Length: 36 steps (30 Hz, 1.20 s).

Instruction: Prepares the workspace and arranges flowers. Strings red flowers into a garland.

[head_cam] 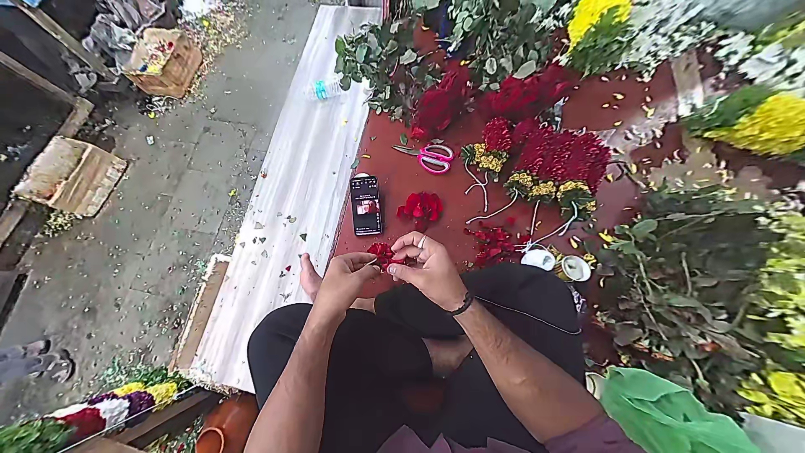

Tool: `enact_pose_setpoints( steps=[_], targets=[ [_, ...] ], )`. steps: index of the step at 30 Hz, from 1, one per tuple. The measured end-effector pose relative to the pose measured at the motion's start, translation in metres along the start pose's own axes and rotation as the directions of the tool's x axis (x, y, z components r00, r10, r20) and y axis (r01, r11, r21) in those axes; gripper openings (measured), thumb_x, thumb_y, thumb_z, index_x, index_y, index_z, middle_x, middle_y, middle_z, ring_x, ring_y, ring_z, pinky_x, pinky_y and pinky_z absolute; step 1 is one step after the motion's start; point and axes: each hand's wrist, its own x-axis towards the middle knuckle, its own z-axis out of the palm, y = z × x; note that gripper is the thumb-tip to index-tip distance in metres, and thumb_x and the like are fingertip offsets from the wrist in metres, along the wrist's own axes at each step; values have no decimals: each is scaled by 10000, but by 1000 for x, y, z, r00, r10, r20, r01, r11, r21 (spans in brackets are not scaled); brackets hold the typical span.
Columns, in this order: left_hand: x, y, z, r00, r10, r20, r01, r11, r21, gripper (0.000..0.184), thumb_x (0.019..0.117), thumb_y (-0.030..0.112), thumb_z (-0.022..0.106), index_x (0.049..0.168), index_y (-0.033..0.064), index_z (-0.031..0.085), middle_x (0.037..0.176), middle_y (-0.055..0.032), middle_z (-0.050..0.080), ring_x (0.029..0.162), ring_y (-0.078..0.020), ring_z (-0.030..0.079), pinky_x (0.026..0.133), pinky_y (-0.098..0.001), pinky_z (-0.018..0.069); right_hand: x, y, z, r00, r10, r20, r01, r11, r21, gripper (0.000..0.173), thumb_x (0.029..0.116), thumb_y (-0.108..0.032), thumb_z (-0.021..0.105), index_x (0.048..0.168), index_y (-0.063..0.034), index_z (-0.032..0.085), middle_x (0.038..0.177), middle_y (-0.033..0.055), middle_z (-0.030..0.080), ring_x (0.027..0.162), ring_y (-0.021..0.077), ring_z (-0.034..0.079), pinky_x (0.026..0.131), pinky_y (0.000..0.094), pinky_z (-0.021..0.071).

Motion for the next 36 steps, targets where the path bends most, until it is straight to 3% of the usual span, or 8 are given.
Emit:
enact_pose_setpoints(
  steps=[8, 15, 21, 22, 24, 27, 32, 36],
  targets=[
    [-1, 0, 0, 991, 72, 111, -85, 990, 114, 185, 915, 162, 783, 1051, 37, 778, 917, -70, 779, 818, -146, 746, 805, -331, 632, 3, 4, -3, 978, 206, -40, -207, 977, -44, 532, 785, -30, 861, 1221, -44, 556, 735, 119, 701, 484, 193, 616, 447, 309, 539],
    [1, -2, -10, 989, 54, 136, -79, 979, 186, 113, 937, 157, 761, 936, 46, 782, 827, -50, 757, 749, -124, 712, 754, -326, 610, 6, 3, -20, 940, 329, 90, -325, 944, -54, 743, 737, -151, 912, 1365, -82, 520, 654, 24, 601, 476, 80, 478, 450, 230, 413],
    [0, -1, -18, 999, 37, 25, -42, 971, 235, 119, 913, 175, 765, 854, 72, 772, 754, -42, 727, 713, -130, 684, 714, -354, 581, 4, -6, -29, 941, 305, 145, -260, 929, -265, 782, 788, -244, 869, 1470, -140, 500, 1237, 90, 669, 1044, 227, 687, 846, 421, 612],
    [0, -1, -20, 999, 34, 11, -36, 972, 234, 118, 911, 170, 766, 853, 67, 771, 752, -46, 724, 712, -134, 681, 714, -357, 580, 3, -7, -27, 916, 347, 202, -291, 920, -262, 801, 813, -241, 859, 1503, -126, 468, 1268, 93, 665, 1021, 205, 701, 860, 397, 615],
    [0, -1, -23, 1000, 26, -14, -22, 973, 231, 115, 903, 160, 765, 838, 65, 761, 739, -45, 714, 697, -130, 668, 704, -348, 568, 2, -4, -26, 916, 337, 220, -288, 931, -226, 565, 862, -186, 816, 1364, -40, 600, 1082, 103, 721, 795, 172, 701, 721, 342, 613],
    [-1, -1, -28, 997, 10, -70, 6, 976, 217, 128, 898, 140, 771, 801, 60, 752, 710, -45, 701, 665, -127, 648, 687, -346, 555, 8, -2, -36, 960, 206, 189, -150, 951, -272, 68, 882, -109, 788, 906, -46, 780, 772, 39, 722, 658, 107, 635, 639, 306, 549],
    [2, -1, -24, 979, 25, -204, 48, 937, 346, 181, 867, 193, 784, 720, 105, 727, 629, -16, 663, 590, -135, 618, 633, -406, 531, -1, -18, -28, 859, 187, 477, -35, 950, -309, 115, 889, -212, 751, 869, -103, 783, 801, -43, 719, 702, 3, 625, 644, 219, 517],
    [-8, 6, -16, 998, -47, -33, 57, 772, 633, 176, 862, 302, 742, 805, 136, 752, 722, -16, 707, 692, -181, 684, 710, -527, 573, 2, -25, -25, 930, -34, 366, 93, 985, -143, 71, 897, -98, 733, 865, -43, 764, 801, 28, 698, 701, 97, 639, 641, 273, 557]
  ],
)
